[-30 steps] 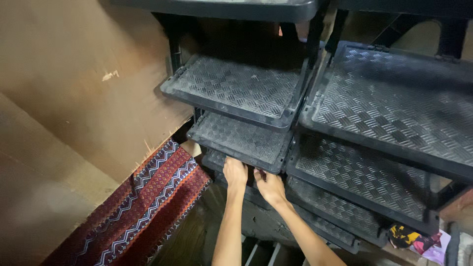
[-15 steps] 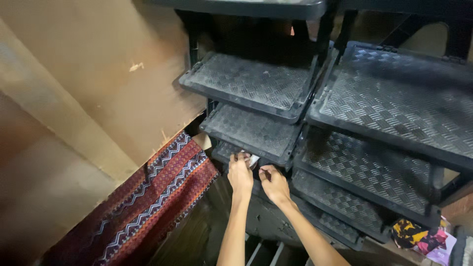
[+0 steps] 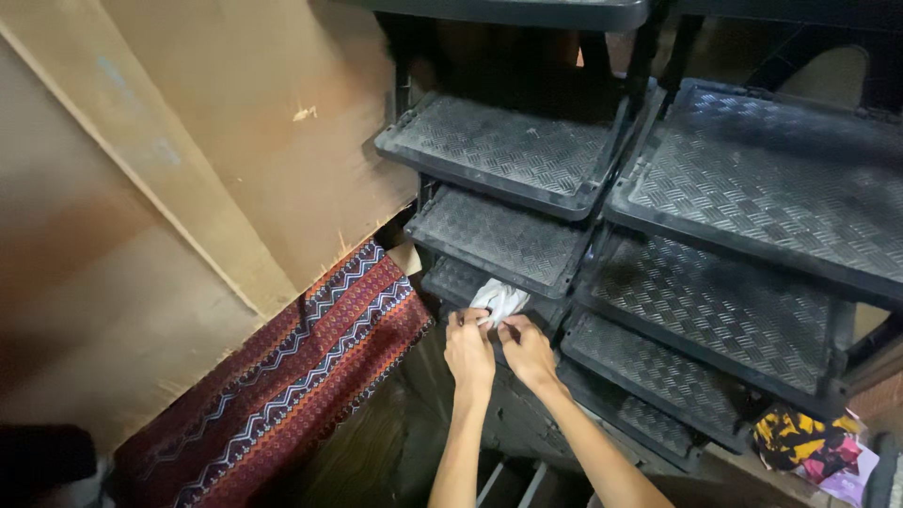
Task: The person removes several pairs of shoes from a black plastic shoe rack and places them into a shoe bag on the floor. The person then wipes the surfaces of the shoe rack with a colorful cloth.
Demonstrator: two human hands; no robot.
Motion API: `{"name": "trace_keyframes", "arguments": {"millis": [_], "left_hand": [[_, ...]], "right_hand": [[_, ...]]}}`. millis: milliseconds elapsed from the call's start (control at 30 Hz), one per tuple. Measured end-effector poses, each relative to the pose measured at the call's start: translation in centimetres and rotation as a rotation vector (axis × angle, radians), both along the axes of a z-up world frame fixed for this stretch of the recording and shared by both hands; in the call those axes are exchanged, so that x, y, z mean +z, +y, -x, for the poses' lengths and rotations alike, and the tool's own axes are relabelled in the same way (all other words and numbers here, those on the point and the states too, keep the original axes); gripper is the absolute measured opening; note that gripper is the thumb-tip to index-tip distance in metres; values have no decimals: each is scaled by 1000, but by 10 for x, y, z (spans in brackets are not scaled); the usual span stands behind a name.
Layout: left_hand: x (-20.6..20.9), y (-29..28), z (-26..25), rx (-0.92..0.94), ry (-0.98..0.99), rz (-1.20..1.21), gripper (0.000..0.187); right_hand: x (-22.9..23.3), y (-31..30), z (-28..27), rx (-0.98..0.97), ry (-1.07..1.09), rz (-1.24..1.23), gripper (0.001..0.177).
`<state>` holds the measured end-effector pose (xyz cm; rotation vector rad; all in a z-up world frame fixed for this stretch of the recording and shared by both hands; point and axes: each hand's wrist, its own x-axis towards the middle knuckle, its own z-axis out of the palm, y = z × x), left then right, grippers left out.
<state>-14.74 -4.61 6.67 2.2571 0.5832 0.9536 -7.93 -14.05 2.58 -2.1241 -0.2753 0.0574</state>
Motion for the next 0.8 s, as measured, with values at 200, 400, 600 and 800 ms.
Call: {"name": "trace_keyframes", "arguments": {"millis": [200, 400, 600, 800], "left_hand": [[5, -10, 15, 6, 31, 35, 17], [5, -21, 30, 45, 20, 83, 17], [-3, -27, 40, 93, 16, 102, 17], [-1, -33, 49, 56, 20, 173, 16]], "right_hand": [[-25, 0, -7, -9, 31, -27, 37], [-12, -3, -2, -76, 379, -157, 72], [-3, -6, 4, -4, 524, -301, 103], [0, -6, 4, 57, 615, -327, 111]]}}
